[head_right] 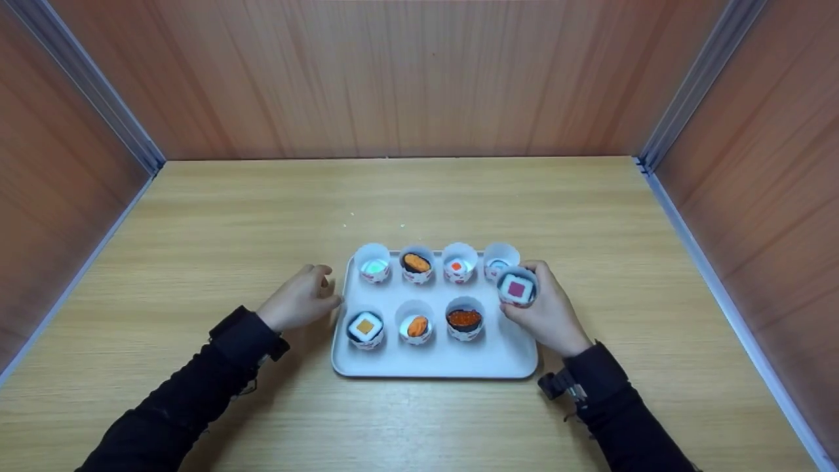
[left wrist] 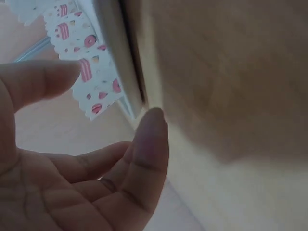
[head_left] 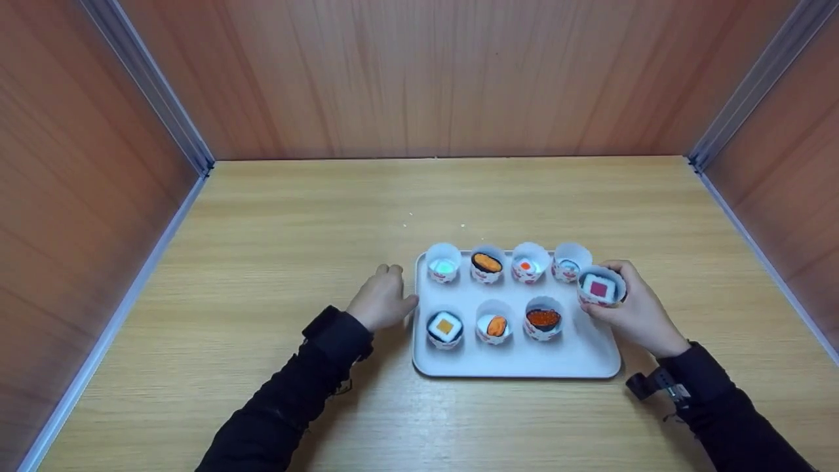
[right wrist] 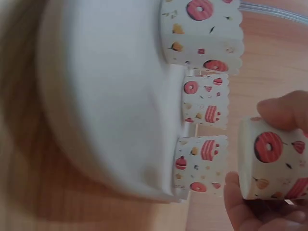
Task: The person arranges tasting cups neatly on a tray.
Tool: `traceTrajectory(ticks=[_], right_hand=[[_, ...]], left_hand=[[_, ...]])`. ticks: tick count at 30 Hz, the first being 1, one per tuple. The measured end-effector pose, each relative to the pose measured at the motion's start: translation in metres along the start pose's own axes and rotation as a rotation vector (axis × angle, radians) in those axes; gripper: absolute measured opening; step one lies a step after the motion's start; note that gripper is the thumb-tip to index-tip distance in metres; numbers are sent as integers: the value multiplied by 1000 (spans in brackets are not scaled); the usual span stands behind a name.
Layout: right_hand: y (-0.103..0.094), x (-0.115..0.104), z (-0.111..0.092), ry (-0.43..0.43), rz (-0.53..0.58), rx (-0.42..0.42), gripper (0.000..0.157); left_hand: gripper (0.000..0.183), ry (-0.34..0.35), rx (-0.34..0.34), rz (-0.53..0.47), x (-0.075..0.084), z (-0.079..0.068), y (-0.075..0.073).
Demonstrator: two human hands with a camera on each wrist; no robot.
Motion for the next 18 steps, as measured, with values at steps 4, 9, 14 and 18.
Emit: traceTrajectory(ticks=[4,9,14,18], right_hand=[[5,6,-1,-21,-14,-43,65],[9,10,-2,-23,-39,-80,63],[12,12,-3,2,-72,-131,63],[13,11,-4,19,-104,-167,63]], left_hand=[[56,7,-26,0,1,-1,8],[48,30,-42,-10,3,-2,15],[40,69,-31,-23,4,-2,17],[38,75,-35,-32,5,-3,18]])
Point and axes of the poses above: each hand's wrist, its own z-axis towards the middle knuckle, its own y-axis out of the palm, x = y × z, the point moved 1 cm from there along z, towards the middle knuckle, and after that the axes turned 10 degrees about z, right-handed, at the moved point
